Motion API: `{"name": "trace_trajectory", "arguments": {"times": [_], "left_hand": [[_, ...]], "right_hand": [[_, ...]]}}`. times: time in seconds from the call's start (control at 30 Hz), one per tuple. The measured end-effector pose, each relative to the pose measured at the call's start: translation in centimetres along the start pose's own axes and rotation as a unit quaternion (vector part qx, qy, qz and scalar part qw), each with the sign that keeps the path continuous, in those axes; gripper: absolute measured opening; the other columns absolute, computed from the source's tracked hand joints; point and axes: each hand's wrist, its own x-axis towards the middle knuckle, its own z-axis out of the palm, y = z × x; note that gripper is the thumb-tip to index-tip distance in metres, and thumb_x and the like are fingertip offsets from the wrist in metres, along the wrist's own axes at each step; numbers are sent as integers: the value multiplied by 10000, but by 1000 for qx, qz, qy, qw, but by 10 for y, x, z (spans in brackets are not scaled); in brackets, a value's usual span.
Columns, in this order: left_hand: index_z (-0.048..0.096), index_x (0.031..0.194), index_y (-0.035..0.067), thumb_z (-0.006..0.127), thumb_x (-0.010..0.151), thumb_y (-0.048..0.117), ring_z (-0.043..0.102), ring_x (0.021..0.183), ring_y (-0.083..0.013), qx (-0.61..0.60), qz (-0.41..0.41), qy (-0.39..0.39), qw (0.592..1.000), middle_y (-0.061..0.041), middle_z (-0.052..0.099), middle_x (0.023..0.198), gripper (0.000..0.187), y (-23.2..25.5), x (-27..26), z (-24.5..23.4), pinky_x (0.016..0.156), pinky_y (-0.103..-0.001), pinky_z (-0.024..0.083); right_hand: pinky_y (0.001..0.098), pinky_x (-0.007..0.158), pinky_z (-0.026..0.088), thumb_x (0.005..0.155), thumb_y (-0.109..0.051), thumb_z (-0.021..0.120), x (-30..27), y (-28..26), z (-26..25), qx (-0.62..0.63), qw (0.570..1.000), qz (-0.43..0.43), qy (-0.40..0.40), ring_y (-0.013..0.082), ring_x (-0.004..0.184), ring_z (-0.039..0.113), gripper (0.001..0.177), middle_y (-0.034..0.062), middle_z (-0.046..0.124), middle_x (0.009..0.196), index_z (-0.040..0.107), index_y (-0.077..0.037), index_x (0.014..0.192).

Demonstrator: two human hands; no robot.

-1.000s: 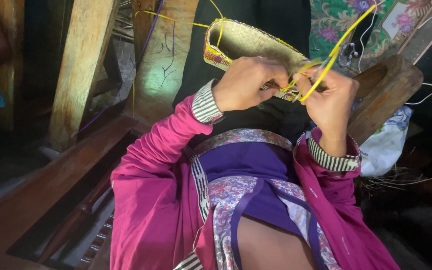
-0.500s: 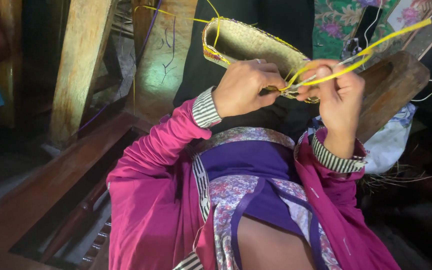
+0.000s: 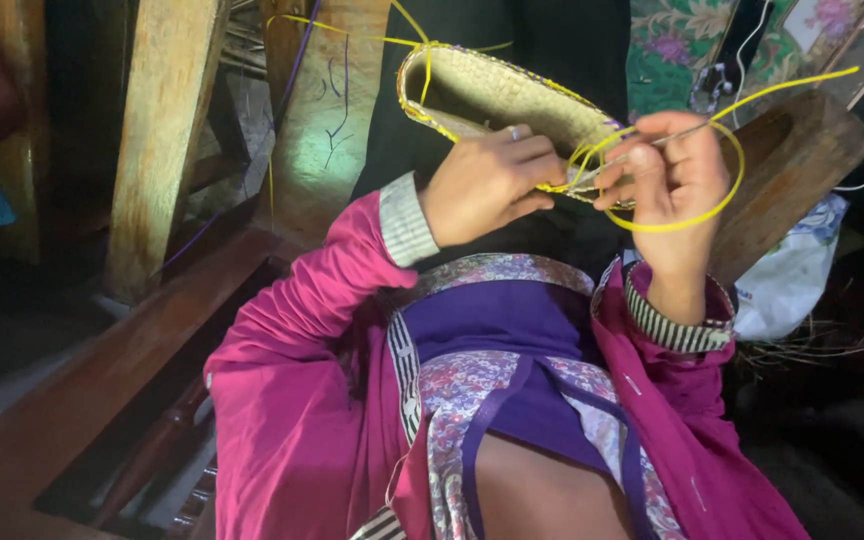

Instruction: Weaving a small pouch or bag using yellow plastic strips and a pre-woven base.

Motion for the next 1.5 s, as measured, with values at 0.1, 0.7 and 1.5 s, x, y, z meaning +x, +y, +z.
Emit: {"name": "trace_trajectory", "arguments": {"times": [0.1,0.7,1.5], "left_hand": [[492,798,157,404,866,274,495,703,-160,33,5,77,996,16,451,705,161,4,-12,15,578,-241,450],[556,745,114,498,842,154,551,638,-162,23,-35,227,973,-18,538,835,120,23,-31,30,554,-250,468],[542,743,56,440,868,96,530,644,-241,34,35,211,976,-93,507,759,166,11,-41,35,556,-279,463]], "right_hand": [[329,405,487,908,74,359,-8,0,5,-50,999,-7,0,266,512,529,109,260,510,742,375,140,993],[271,409,431,914,30,393,-27,3,8,-119,990,-80,17,201,423,523,104,191,551,670,389,134,910],[237,358,392,871,92,475,-33,14,20,-113,987,-108,45,170,389,487,91,231,584,690,387,101,848]]}}
